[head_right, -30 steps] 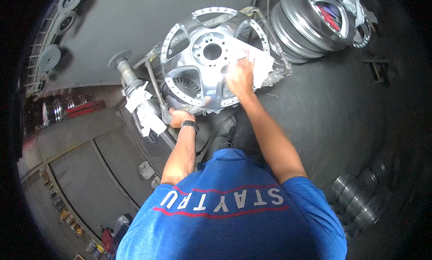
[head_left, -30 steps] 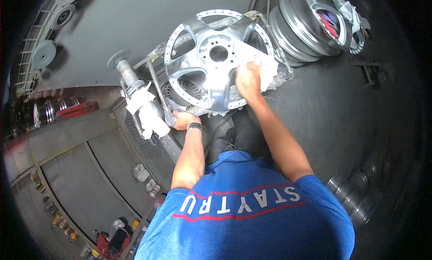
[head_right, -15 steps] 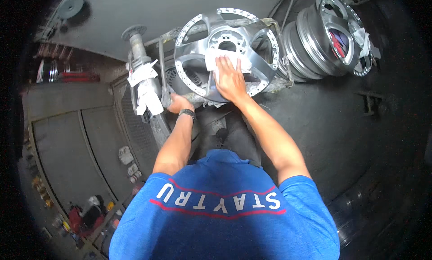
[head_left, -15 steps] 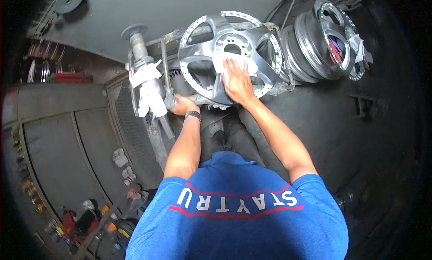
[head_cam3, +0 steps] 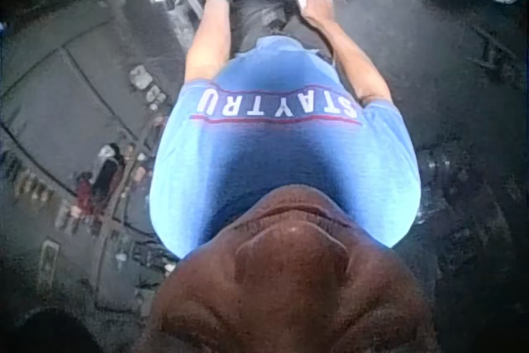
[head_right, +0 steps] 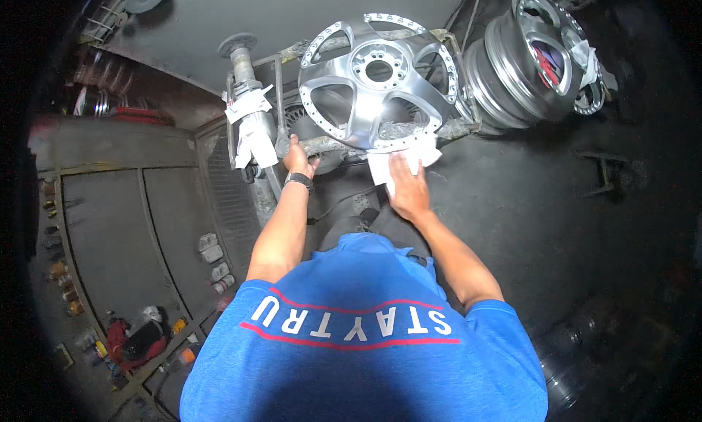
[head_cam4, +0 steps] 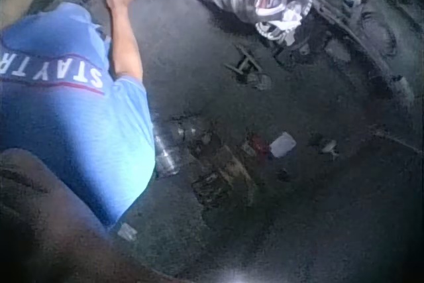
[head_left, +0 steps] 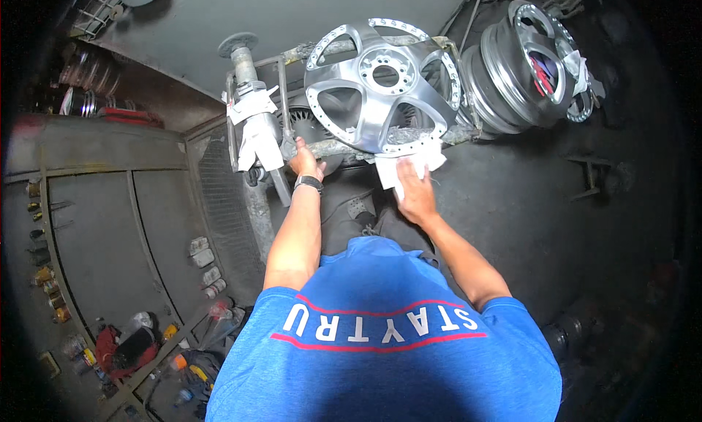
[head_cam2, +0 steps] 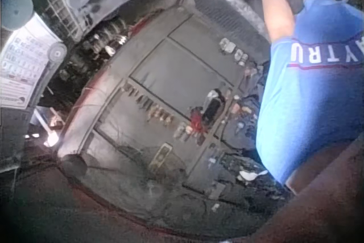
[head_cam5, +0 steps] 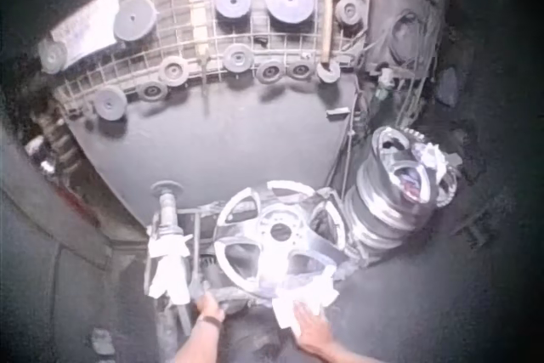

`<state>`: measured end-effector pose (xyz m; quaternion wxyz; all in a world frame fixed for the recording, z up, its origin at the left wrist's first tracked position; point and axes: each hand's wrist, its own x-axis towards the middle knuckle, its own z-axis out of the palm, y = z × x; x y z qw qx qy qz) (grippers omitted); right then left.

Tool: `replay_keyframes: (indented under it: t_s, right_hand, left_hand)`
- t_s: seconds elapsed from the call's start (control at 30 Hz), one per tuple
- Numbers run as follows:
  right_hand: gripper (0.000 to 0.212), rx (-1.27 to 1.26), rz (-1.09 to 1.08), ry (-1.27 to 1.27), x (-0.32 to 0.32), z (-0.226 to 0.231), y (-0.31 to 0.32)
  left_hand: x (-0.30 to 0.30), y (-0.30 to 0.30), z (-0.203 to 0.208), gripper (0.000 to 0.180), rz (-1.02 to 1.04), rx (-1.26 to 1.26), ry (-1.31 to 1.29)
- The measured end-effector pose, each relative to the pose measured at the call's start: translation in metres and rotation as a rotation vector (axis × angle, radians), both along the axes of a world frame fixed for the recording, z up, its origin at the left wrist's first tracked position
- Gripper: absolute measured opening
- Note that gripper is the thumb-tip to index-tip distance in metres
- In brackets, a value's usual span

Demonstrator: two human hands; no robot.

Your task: The person wipes a silver car wheel with a white cloth, rotating it to clean different sections. The person then carries the wheel to another area and places it on a workbench.

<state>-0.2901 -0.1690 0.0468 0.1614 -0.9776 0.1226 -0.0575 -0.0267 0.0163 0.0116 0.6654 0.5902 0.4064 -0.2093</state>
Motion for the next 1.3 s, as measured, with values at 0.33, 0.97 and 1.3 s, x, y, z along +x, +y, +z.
replay_keyframes:
  t_s: [0.33, 0.97, 1.3]
  right_hand:
    - [0.037, 1.488, -1.251, -0.902, 0.042, -0.044, -0.02]
    - [0.046, 0.571, -0.871, -0.319, 0.091, -0.002, -0.148]
    - [0.05, 0.42, -0.802, -0.1, 0.16, -0.017, -0.278]
  left_hand:
    - [-0.022, 0.01, 0.012, 0.092, -0.173, -0.193, 0.061]
    - [-0.177, 0.098, 0.043, 0.04, -0.369, -0.122, 0.016]
    - [-0.188, 0.102, 0.031, 0.044, -0.155, -0.088, 0.037]
